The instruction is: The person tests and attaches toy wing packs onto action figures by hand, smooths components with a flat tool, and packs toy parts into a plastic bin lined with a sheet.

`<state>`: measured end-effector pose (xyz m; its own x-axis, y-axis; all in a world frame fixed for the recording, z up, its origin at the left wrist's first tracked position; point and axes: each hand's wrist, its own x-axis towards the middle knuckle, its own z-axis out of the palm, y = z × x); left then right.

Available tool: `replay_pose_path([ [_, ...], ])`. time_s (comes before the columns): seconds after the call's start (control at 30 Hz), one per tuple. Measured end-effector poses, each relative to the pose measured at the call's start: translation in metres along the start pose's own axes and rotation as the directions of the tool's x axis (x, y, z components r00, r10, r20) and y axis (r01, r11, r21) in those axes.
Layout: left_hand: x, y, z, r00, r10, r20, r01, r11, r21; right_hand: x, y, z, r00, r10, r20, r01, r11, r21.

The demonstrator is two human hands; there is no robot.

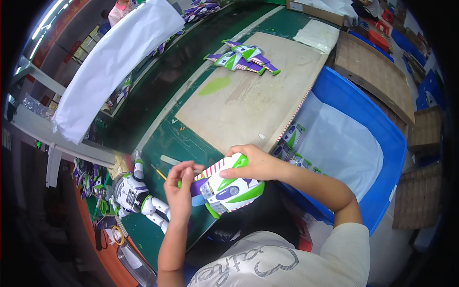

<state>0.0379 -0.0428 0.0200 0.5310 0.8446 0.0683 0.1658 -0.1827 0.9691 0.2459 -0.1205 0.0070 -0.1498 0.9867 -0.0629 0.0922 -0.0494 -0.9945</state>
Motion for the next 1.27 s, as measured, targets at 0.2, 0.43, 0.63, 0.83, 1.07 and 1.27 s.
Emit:
replay_pose_path([
  [0.2, 0.008, -0.007, 0.042, 0.963, -0.186, 0.193, 0.251, 0.877, -0.410, -0.013, 0.027, 0.038, 0.857, -0.106, -0.504, 0.169, 0.982, 0.080],
  [0.43, 0.030, -0.021, 0.038, 0.807, -0.416, 0.419, 0.524, 0.832, -0.182, -0.034, 0.011, -0.007, 0.976, 0.033, -0.214, -0.069, 0.985, -0.161],
  [0.63, 0.049, -0.006, 0.078, 0.770, -0.239, 0.591, 0.294, 0.956, 0.002, -0.048, 0.005, -0.033, 0.992, 0.013, 0.122, -0.015, 1.000, 0.012],
  [0.83, 0.036, -0.015, 0.079, 0.764, -0.367, 0.530, 0.540, 0.814, -0.216, -0.081, 0.036, -0.028, 0.986, 0.103, -0.133, -0.069, 0.969, 0.239],
  [1.07, 0.027, -0.007, 0.114, 0.893, -0.250, 0.374, 0.402, 0.816, -0.416, -0.088, 0.047, 0.017, 0.978, 0.015, -0.208, 0.031, 0.976, 0.216],
  [1.27, 0.088, -0.002, 0.139, 0.885, -0.082, 0.457, 0.285, 0.873, -0.395, -0.102, 0.064, -0.048, 0.959, 0.008, -0.284, 0.114, 0.904, 0.411],
])
